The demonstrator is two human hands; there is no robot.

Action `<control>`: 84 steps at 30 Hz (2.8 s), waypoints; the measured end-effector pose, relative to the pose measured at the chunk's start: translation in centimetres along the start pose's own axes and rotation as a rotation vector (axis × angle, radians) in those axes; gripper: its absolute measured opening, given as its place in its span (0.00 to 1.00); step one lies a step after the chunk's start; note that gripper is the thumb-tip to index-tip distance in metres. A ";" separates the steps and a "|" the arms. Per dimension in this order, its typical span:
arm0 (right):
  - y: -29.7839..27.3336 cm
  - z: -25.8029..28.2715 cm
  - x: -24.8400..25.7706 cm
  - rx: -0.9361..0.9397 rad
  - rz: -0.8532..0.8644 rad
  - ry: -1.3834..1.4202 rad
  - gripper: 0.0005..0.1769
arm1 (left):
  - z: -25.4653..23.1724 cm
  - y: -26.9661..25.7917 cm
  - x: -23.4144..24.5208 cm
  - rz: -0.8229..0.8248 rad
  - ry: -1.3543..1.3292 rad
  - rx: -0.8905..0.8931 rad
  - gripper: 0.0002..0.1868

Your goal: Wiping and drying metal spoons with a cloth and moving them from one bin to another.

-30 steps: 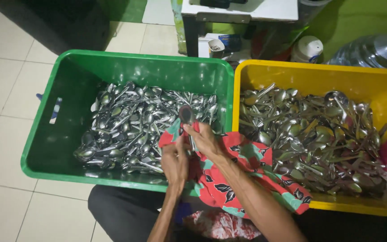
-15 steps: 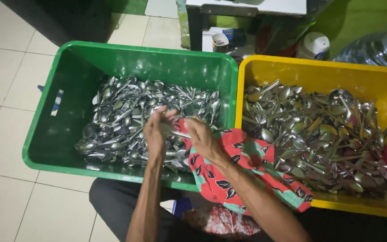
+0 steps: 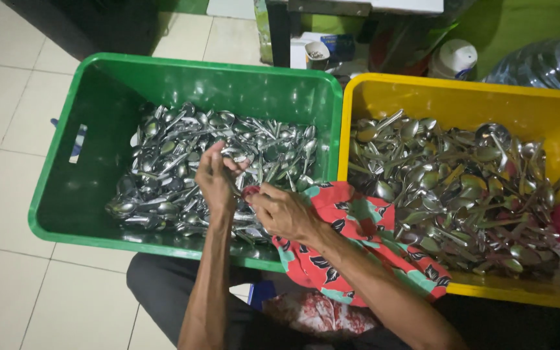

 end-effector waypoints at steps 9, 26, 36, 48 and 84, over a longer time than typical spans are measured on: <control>-3.3 -10.0 -8.9 -0.808 0.096 0.723 0.28 | -1.3 -1.1 -3.0 0.180 0.081 -0.083 0.17; -2.9 -8.3 -4.5 -0.738 0.011 0.548 0.13 | 0.5 1.1 0.8 0.001 0.035 0.150 0.27; -0.5 -5.7 -5.1 -0.173 -0.225 0.043 0.11 | 1.0 -8.2 -5.9 -0.008 0.239 0.411 0.32; -1.5 -7.7 -1.4 -0.539 -0.426 0.284 0.11 | 6.2 -4.4 1.2 -0.210 -0.109 0.234 0.05; -2.3 -7.4 -5.3 -0.576 0.068 0.295 0.10 | -2.3 -5.0 -4.3 0.194 0.287 -0.031 0.22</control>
Point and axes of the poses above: each hand's wrist, its own y-axis towards the middle knuckle, its own x-axis out of the back of the hand, z = x × y, the point moved 8 cm from there along y, towards the middle knuckle, and after that the axes turned 6 degrees about -y, right-handed, at the moved point
